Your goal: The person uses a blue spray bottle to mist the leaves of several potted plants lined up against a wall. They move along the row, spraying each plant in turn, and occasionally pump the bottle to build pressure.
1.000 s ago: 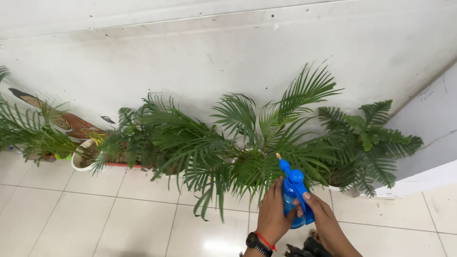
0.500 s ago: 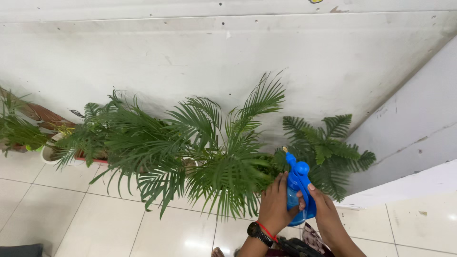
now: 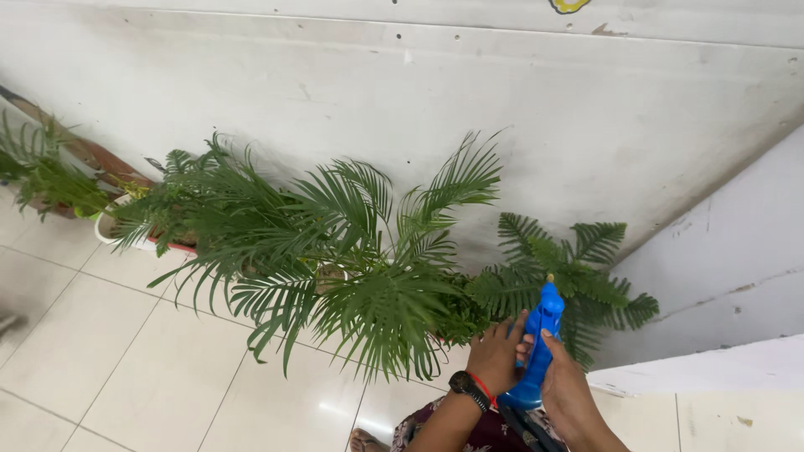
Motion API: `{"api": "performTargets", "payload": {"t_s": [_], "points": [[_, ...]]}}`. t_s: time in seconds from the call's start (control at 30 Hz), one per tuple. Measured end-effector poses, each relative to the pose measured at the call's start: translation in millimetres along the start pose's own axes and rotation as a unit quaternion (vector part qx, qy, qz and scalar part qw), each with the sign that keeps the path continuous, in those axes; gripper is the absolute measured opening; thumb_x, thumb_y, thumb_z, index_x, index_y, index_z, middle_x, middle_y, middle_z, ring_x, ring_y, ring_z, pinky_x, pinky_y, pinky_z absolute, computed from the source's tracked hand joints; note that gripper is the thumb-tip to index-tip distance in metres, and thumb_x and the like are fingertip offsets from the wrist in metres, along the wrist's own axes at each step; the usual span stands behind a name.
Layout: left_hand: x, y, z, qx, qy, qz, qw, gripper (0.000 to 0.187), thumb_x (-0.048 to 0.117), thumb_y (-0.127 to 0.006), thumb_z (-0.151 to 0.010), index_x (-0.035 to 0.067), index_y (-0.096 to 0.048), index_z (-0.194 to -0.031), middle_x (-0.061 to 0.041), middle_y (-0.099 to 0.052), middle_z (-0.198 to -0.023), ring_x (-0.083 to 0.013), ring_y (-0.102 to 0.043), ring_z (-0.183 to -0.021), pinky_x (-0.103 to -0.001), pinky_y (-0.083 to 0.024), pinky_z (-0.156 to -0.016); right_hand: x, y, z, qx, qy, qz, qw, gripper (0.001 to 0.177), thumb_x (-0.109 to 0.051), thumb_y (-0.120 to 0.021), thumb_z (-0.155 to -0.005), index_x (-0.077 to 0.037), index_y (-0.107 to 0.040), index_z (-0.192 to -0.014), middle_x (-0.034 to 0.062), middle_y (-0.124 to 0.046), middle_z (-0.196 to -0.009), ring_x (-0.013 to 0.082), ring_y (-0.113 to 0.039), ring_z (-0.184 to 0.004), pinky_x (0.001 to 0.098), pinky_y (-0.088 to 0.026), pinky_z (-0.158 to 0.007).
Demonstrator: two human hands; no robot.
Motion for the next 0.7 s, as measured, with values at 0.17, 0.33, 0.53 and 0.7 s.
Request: {"api": "performTargets", "payload": {"t_s": [0.17,0.33,0.53,0.7], "points": [[-5,9,7,0.045,0.03,0.009,0.998,0.11,0.019,-0.082,-0.074,0.018,-0.022,-0.166,-0.021,-0.043,-0.155,-0.0433,-0.05,-0.133,-0.062,-0.04,-0.102,2,-3,-12,-0.046,0.006,0.04,0.998,0.033,-0.031,-0.058,-0.101,-0.001,-0.066,-0.111,0.0086,-0.068,-0.095,0.0206,-0.063,-0.09,0.0376,-0.048,-0.086],[-19,31,28,0.094,0.074,0.006,0.993,0.11,0.019,-0.083,-0.073,0.016,-0.023,-0.165,-0.023,-0.044,-0.153,-0.0442,-0.05,-0.131,-0.059,-0.039,-0.106,5,-34,-15,-0.12,-0.044,0.047,0.991,0.034,-0.034,-0.056,-0.101,-0.001,-0.063,-0.108,0.0076,-0.066,-0.093,0.0224,-0.062,-0.088,0.0389,-0.049,-0.087],[-40,50,68,0.156,0.142,0.016,0.977,0.108,0.021,-0.084,-0.073,0.015,-0.027,-0.165,-0.021,-0.047,-0.15,-0.0441,-0.05,-0.132,-0.058,-0.038,-0.105,28,-62,-20,-0.165,-0.068,0.126,0.976,0.036,-0.033,-0.056,-0.101,0.001,-0.065,-0.107,0.0088,-0.063,-0.092,0.022,-0.061,-0.089,0.0387,-0.047,-0.087],[-46,63,91,0.213,0.172,0.021,0.962,0.105,0.025,-0.083,-0.075,0.01,-0.028,-0.163,-0.023,-0.048,-0.149,-0.044,-0.05,-0.131,-0.056,-0.038,-0.107,44,-81,-25,-0.225,-0.052,0.164,0.959,0.033,-0.03,-0.058,-0.1,0.002,-0.067,-0.105,0.0069,-0.063,-0.092,0.0197,-0.059,-0.089,0.0354,-0.045,-0.087]]}}
Point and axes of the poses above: each hand's wrist, its own z-axis away from the middle knuckle, its own y-axis out of the back of the hand, x = y × z, the point moved 4 cm from there along -z, towards the middle knuckle
